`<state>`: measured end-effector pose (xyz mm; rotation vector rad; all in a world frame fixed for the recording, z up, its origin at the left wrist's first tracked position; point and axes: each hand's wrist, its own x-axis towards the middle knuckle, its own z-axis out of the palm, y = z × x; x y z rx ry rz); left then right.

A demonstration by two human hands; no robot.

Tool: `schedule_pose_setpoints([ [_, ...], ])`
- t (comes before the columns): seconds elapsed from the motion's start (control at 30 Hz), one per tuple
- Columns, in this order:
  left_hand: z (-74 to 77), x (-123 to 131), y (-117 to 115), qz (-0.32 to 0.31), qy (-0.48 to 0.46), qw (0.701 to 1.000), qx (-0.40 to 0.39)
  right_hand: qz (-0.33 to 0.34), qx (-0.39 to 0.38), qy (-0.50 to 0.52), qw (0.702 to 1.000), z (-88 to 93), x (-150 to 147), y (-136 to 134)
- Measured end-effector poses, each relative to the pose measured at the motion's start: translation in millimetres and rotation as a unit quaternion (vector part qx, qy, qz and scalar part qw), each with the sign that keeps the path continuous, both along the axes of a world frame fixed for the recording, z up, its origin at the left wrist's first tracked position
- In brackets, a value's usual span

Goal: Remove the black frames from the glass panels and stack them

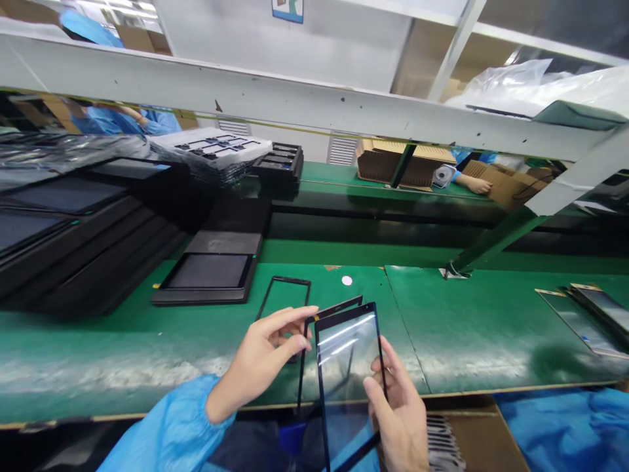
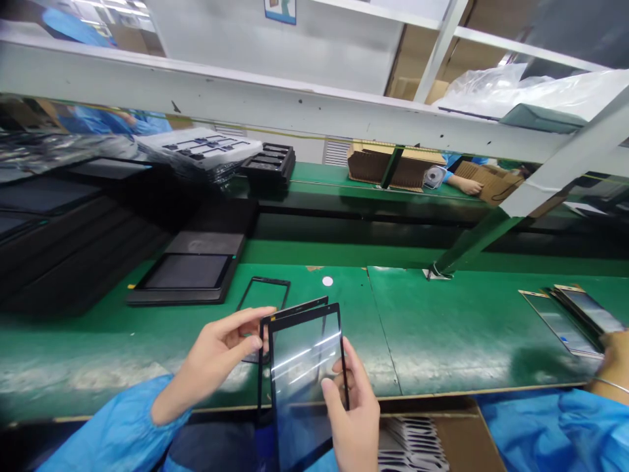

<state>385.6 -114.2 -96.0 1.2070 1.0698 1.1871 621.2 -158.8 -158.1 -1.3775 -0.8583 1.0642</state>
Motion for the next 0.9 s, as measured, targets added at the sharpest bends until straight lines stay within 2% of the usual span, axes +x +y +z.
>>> schedule_pose_setpoints([
  [0.13,-1.5,6,0,-0.005,-0.070,0.996,-0.058,-0.017,-0.030,0.002,0.999,6.4,-6,-5],
  [0.3,-8.6,10,1,-0.007,-0.119,0.991,-0.064,-0.017,-0.041,-0.033,0.998,9.5,-9,-8],
  [0.6,-16.3,10,-2,-0.001,-0.131,0.987,-0.089,-0.006,-0.061,-0.018,0.998,6.7,-10,-10],
  [0.8,-20.3,10,-2,0.015,-0.131,0.984,-0.116,0.050,-0.085,-0.013,0.995,-1.5,-1,-8],
  [0.9,-21.1,11,-3,0.020,-0.135,0.984,-0.117,0.035,-0.072,-0.030,0.996,0.0,-3,-8],
])
